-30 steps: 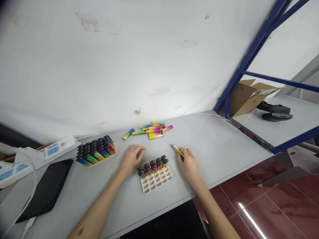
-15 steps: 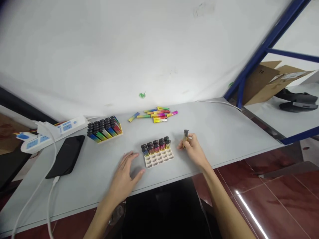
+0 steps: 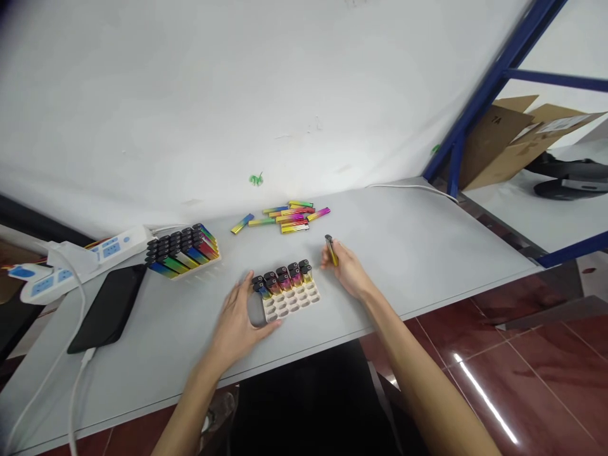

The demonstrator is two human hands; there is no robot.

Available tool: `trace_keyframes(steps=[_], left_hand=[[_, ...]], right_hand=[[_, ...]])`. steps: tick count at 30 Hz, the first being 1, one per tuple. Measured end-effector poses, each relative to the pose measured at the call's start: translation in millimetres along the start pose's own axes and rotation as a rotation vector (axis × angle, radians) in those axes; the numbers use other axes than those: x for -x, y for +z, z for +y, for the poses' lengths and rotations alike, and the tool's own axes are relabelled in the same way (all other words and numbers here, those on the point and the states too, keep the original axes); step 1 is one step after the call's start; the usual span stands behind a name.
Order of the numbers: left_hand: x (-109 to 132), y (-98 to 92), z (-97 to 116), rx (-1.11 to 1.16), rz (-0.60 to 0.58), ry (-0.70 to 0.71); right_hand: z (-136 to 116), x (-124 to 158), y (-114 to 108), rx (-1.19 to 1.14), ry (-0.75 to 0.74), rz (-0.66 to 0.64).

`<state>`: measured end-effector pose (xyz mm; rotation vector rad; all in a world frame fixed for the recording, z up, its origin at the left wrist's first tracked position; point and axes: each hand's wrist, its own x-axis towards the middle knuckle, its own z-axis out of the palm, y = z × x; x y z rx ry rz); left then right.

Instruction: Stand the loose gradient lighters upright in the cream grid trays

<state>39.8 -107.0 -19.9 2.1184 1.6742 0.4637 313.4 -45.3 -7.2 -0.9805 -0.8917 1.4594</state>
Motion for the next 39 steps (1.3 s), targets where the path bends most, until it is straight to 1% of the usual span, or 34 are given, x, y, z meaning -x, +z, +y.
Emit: trace_keyframes(steps=[3,6,9,12,19,24,29,34,39], left_hand=[[-0.4,0.7,3.2,-0.011,0.026,-0.027],[1.9,2.8,2.6,-0.009,0.055,-0.028],[4.1,5.4,-0.6,-0.022,0.084,-0.011],[4.9,7.5,-3.2,-0.038,0.1,0.01],[4.8,10.0,-4.4,-0.062,0.111,0.018],[5.4,9.4,-3.8,-0.076,0.101,0.022],[5.9,8.9,-4.0,-0.079,0.106,0.036],[5.5,7.7,-2.7,-0.082,0.101,0.039],[5.1,5.7,-0.4,-0.073,0.109,0.061]], right_hand=[[-1.0,-1.4,-3.1,-0.005,0.043,-0.015],[-1.0,1.4,-3.0,-0.034,0.063,0.016],[1.7,5.6,1.1,-0.056,0.01,0.04],[4.9,8.7,5.8,-0.025,-0.044,0.076],[5.6,9.5,6.9,-0.019,-0.027,0.072],[7.8,11.0,7.4,0.036,-0.078,0.102],[12.7,10.6,5.4,0.132,-0.071,0.108],[15.9,8.6,3.6,0.221,-0.106,0.103],[16.4,13.8,6.7,0.272,-0.137,0.136]])
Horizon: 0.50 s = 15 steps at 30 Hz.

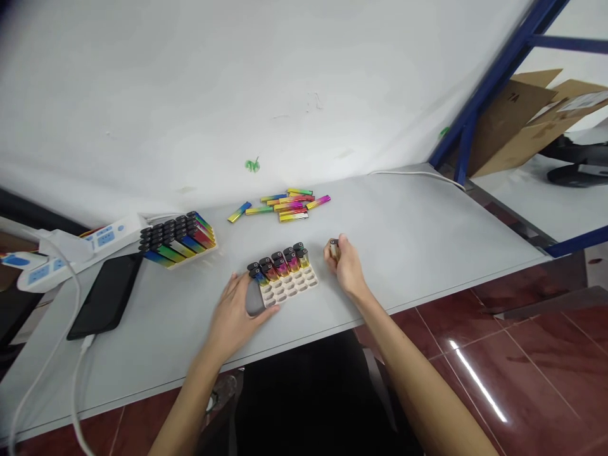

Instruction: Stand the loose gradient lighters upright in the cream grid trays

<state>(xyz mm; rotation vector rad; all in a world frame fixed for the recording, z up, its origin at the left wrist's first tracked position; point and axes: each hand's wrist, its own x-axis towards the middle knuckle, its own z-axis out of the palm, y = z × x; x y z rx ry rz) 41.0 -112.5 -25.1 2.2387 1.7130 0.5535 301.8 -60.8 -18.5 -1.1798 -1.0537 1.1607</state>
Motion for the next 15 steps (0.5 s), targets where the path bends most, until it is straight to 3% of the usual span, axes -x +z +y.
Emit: trace_keyframes(steps=[5,9,12,15], left_hand=[[0.7,1.9,-1.3,0.004,-0.002,-0.016],[1.7,4.3,-3.1,0.007,-0.002,-0.011],[1.7,4.6,-3.4,0.018,0.016,0.003],[1.4,3.8,-3.1,0.031,0.02,0.013]], right_hand=[[-9.6,18.8,-6.1,0.147,-0.04,0.017],[-35.1,43.4,-5.4,0.414,-0.153,0.025],[-56.1,60.3,8.3,0.564,-0.257,-0.03],[-66.3,69.7,28.8,0.551,-0.294,-0.141]])
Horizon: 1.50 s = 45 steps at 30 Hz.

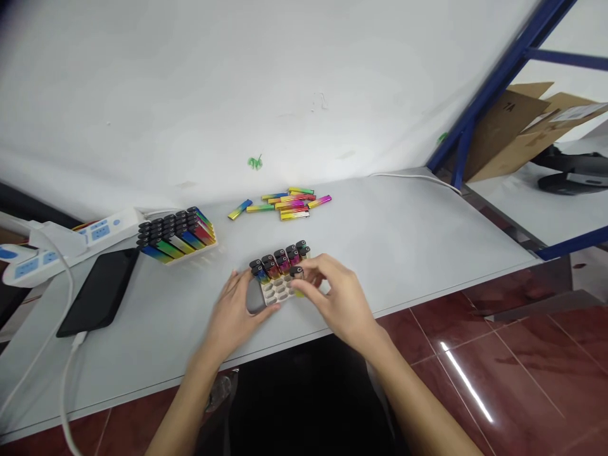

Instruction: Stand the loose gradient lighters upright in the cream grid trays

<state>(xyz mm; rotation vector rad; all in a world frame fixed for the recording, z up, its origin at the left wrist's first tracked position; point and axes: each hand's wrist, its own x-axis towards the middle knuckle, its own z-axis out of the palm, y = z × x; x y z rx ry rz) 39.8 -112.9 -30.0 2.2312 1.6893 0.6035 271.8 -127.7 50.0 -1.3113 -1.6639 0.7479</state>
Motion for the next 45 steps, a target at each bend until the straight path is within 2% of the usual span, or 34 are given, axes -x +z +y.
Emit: trace_keyframes(steps=[6,11,20,23,26,29,31,33,37,42,45], left_hand=[[0.9,-1.9,1.2,0.037,-0.005,0.002],[0.9,-2.4,1.3,0.041,0.014,0.04],[-0.8,-4.9,1.4,0.028,0.005,0.088],[0.5,-3.9,1.0,0.026,0.014,0.087],[2.0,-2.1,-0.9,0.024,0.014,0.056],[1.9,-0.8,-3.7,0.019,-0.001,0.031],[1.0,-0.7,-5.0,0.017,-0.007,0.022],[-0.1,-1.3,-5.3,0.013,-0.011,0.016],[-1.7,-3.5,-3.7,0.008,-0.018,0.01],[-1.6,-3.2,-3.7,0.002,-0.006,0.028],[-1.4,-2.8,-4.0,-0.004,0.007,0.036]], right_hand=[[-5.7,-3.9,31.2,0.088,-0.085,-0.148],[-3.7,-6.4,44.8,0.241,-0.149,-0.212],[-8.5,-13.1,54.9,0.501,-0.31,-0.143],[-12.7,-18.0,48.9,0.436,-0.342,-0.114],[-14.1,-34.4,31.4,0.358,-0.338,-0.002],[-2.1,-68.0,10.1,0.357,-0.301,0.143],[15.4,-97.8,0.1,0.39,-0.243,0.172],[36.5,-129.0,-4.3,0.466,-0.169,0.1],[69.0,-181.8,0.1,0.705,-0.131,-0.108],[77.3,-219.7,7.9,0.911,-0.155,-0.384],[75.8,-229.5,8.6,1.0,-0.164,-0.477]])
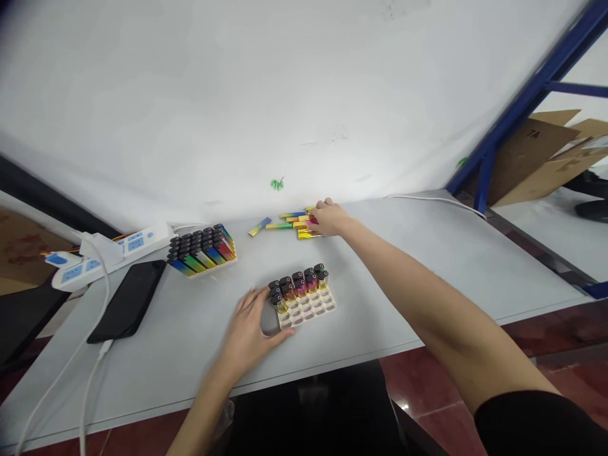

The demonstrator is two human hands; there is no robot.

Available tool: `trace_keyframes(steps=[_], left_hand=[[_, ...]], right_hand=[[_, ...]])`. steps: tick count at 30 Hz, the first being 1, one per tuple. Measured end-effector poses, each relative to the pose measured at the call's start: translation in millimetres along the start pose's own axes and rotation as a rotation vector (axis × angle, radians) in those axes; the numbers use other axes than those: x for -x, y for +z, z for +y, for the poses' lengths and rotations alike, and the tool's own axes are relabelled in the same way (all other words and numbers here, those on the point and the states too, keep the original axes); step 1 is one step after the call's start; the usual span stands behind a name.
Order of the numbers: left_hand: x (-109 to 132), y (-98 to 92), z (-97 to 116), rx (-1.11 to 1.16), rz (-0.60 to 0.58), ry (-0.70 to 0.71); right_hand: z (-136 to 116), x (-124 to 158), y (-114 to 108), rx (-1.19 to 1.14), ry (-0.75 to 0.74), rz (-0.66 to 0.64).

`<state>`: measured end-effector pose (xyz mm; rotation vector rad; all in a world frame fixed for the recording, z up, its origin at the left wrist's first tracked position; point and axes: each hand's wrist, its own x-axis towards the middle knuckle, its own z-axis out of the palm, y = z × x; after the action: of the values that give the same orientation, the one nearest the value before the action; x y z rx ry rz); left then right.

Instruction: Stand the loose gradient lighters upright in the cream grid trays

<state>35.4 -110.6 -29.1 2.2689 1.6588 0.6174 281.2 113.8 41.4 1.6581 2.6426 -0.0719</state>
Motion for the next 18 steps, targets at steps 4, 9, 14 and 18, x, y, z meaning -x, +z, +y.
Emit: trace_keyframes(steps=[4,9,14,18], left_hand=[[-1.0,-1.6,1.5,-0.001,0.003,-0.005],[-1.8,-2.0,0.9,0.001,-0.001,-0.016],[-0.7,-0.3,-1.9,0.0,0.002,-0.004],[-0.7,0.1,-1.8,-0.002,0.006,-0.001]], right_hand=[[1.0,-2.1,-3.0,0.008,-0.006,-0.038],[1.5,0.0,-4.7,-0.034,0.018,-0.055],[3.0,4.2,-6.7,-0.019,0.009,-0.057],[2.3,9.0,-5.9,0.021,0.017,-0.053]])
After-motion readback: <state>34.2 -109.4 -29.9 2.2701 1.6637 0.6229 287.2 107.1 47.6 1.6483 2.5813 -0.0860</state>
